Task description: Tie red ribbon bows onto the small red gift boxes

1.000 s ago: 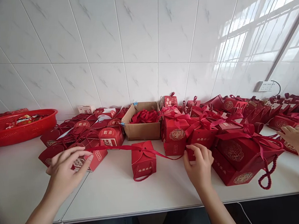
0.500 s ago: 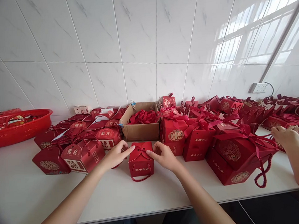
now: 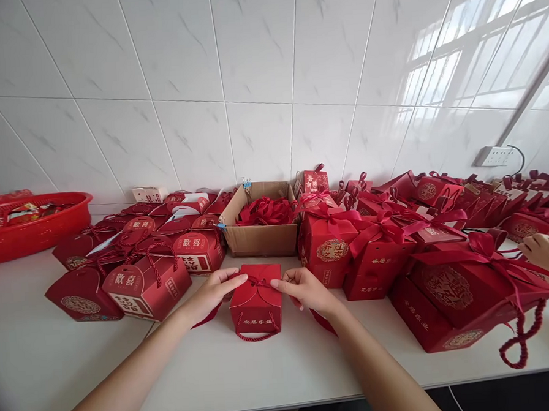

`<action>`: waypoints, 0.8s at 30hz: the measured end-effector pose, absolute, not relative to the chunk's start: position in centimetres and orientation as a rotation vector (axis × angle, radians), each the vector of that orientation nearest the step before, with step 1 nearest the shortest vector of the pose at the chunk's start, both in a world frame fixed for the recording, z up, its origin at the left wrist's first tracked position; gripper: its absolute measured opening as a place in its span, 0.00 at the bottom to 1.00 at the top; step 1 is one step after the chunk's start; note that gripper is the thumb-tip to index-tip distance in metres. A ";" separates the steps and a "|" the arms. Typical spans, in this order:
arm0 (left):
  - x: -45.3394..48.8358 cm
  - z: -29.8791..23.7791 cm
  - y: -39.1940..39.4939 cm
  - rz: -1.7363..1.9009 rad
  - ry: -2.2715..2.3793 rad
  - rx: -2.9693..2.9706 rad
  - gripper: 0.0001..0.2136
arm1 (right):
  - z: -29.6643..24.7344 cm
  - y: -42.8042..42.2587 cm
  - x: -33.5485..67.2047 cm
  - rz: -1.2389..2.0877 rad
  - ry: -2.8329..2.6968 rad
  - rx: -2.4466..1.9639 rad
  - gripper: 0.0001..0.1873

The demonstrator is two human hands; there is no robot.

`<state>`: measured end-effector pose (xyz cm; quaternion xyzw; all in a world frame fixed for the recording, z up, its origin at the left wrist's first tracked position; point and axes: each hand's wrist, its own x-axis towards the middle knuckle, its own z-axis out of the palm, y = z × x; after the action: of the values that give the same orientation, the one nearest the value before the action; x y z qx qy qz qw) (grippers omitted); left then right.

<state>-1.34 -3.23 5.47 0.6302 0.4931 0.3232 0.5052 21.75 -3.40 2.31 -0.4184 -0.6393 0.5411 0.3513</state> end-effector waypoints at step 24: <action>-2.7 3.2 -1.9 0.729 0.816 1.228 0.24 | 1.8 -3.4 23.3 1.523 -1.556 -1.001 0.21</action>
<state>-2.73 -1.85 3.23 0.5472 0.3634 0.3249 0.6804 23.25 -3.40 1.83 -0.3889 -0.6046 0.5921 0.3641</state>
